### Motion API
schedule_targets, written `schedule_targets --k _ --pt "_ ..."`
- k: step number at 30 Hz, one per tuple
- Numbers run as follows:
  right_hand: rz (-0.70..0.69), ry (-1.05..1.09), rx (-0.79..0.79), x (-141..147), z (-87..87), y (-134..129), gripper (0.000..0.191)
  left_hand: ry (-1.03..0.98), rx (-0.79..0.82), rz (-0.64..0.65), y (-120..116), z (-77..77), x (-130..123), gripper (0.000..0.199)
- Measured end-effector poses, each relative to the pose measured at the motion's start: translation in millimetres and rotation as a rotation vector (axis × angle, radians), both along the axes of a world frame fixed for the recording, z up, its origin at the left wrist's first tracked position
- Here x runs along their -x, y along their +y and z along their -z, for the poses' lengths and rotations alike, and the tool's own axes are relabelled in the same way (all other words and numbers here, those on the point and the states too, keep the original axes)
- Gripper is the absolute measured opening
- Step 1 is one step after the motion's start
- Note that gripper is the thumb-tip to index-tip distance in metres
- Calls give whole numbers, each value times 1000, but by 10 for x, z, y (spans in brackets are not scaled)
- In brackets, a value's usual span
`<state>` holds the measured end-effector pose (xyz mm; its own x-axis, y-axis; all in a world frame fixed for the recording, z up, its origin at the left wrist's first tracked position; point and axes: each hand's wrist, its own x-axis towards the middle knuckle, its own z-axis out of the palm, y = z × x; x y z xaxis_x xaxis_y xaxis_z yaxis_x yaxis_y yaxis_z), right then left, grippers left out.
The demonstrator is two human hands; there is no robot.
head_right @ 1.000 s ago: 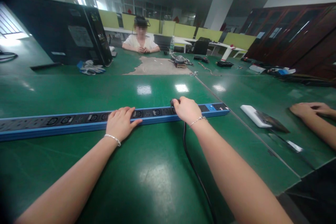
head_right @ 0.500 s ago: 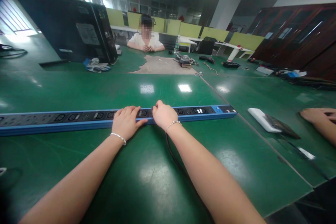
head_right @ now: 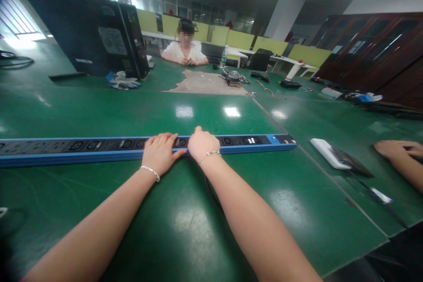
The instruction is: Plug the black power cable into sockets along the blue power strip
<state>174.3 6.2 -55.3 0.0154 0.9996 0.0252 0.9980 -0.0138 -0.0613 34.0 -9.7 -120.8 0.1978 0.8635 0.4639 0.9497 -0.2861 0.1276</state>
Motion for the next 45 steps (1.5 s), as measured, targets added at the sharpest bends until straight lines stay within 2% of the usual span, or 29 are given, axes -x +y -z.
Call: schedule_targets --k 11,16,19,21,26,28,30,34,45 --pt "-66 -38 27 104 55 -16 29 0 -10 -4 5 12 -2 56" --pt "-50 54 -11 14 85 24 29 -14 16 -14 -10 -14 -13 55" --pt "-84 188 -32 -173 144 47 40 -63 0 -33 -59 -84 -65 50" --pt "-100 223 -109 -338 218 43 46 -92 17 -48 -92 -174 -153 48" --pt "-169 142 -445 -675 505 -1 31 -76 298 -91 -36 -482 -544 49" --pt "-220 144 -510 -735 612 -4 31 -5 397 -134 50 -582 -697 41" --pt "-259 153 -545 -759 686 4 33 74 430 -162 142 -641 -804 30" --pt "-265 193 -563 -757 736 29 34 169 434 -158 247 -650 -886 23" --pt "-251 251 -554 -741 716 22 35 143 468 -225 179 -683 -911 25"
